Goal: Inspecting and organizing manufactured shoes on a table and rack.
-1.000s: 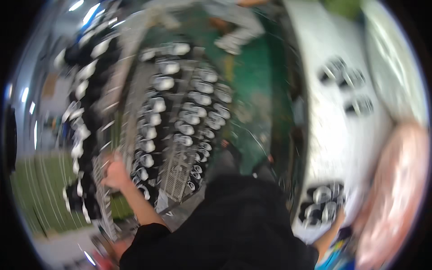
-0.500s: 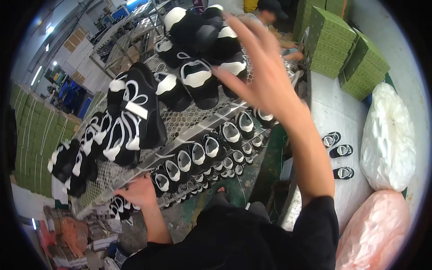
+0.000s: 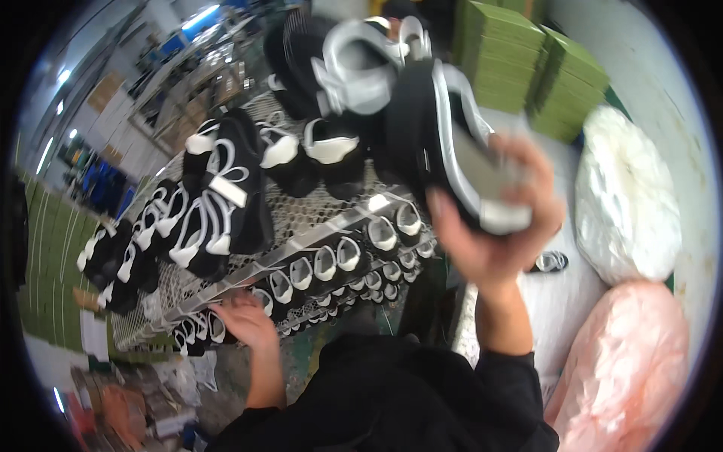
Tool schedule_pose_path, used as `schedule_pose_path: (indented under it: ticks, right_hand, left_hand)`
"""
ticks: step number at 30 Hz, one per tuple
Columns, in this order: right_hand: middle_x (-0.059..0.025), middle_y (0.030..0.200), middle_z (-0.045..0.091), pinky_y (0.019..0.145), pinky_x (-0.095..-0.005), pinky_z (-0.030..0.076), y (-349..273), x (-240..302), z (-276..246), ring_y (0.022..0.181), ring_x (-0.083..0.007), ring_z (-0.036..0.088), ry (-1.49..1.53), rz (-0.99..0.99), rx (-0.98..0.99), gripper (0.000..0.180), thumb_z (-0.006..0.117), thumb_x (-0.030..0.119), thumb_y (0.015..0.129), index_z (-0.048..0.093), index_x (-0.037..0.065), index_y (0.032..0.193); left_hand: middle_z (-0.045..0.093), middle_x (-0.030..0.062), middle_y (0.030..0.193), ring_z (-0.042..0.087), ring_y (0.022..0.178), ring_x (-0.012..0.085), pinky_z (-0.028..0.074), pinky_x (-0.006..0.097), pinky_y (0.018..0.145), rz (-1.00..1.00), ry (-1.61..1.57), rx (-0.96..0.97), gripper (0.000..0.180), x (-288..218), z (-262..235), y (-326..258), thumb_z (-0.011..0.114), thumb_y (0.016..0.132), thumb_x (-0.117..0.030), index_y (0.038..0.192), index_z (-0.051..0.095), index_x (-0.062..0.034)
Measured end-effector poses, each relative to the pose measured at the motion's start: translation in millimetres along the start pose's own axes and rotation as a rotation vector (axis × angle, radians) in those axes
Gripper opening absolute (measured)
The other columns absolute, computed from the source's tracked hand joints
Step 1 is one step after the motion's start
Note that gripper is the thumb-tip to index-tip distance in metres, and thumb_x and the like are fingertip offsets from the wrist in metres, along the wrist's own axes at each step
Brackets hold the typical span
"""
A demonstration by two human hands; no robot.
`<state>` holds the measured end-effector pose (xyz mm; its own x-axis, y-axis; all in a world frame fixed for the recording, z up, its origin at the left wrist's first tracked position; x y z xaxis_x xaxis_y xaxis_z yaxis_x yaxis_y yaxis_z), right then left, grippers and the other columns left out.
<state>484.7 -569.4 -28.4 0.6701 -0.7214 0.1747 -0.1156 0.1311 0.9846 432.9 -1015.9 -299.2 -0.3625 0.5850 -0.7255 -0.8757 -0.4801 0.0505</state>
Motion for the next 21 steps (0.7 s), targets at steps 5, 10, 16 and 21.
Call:
schedule_pose_path:
  ticks: [5, 10, 16, 21]
  right_hand:
    - [-0.0215, 0.125, 0.041, 0.104, -0.0551, 0.05, -138, 58, -96, 0.123, -0.0433, 0.056, 0.034, 0.39, 0.091, 0.065, 0.087, 0.008, 0.077, 0.031, 0.01, 0.11]
    - [-0.017, 0.123, 0.042, 0.099, -0.0589, 0.055, -198, 98, -149, 0.116, -0.0514, 0.059, -0.072, 0.468, 0.212, 0.07, 0.09, 0.002, 0.07, 0.035, 0.013, 0.113]
    - [-0.0144, 0.123, 0.044, 0.102, -0.0636, 0.049, -227, 129, -192, 0.119, -0.0419, 0.054, -0.311, 0.476, 0.212, 0.076, 0.091, 0.005, 0.067, 0.04, 0.019, 0.122]
    - [-0.0176, 0.122, 0.047, 0.099, -0.0601, 0.05, -246, 131, -223, 0.115, -0.0392, 0.055, -0.39, 0.602, 0.068, 0.079, 0.093, 0.01, 0.067, 0.037, 0.014, 0.123]
  left_hand:
    - [0.051, 0.0168, 0.135, 0.059, 0.112, 0.0253, 0.05, 0.04, 0.089, -0.329, 0.204, 1.1, 0.067, 77, 164, -160, 0.06, 0.1, -0.036, 0.146, 0.03, 0.002]
    - [0.031, 0.0195, 0.158, 0.034, 0.146, 0.0331, 0.028, 0.047, 0.12, -0.533, 0.152, 1.194, 0.072, 148, 225, -231, 0.054, 0.101, -0.022, 0.156, 0.014, 0.0032]
    - [0.034, 0.0147, 0.157, 0.037, 0.144, 0.0221, 0.029, 0.037, 0.119, -0.977, 0.032, 1.27, 0.063, 190, 225, -307, 0.045, 0.104, -0.008, 0.158, 0.015, 0.0028]
    - [0.043, 0.013, 0.15, 0.044, 0.137, 0.0196, 0.034, 0.034, 0.114, -0.97, 0.153, 1.363, 0.057, 211, 228, -340, 0.049, 0.105, -0.013, 0.154, 0.026, 0.0034]
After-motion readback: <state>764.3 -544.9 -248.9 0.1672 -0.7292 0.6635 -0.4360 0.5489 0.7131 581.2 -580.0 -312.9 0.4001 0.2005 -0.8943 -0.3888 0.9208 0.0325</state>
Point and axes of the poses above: each hand's wrist, its own y-axis towards the middle knuckle, its own z-axis out of the palm, x = y × z, the point moved 8 cm from there along y, towards the middle knuckle
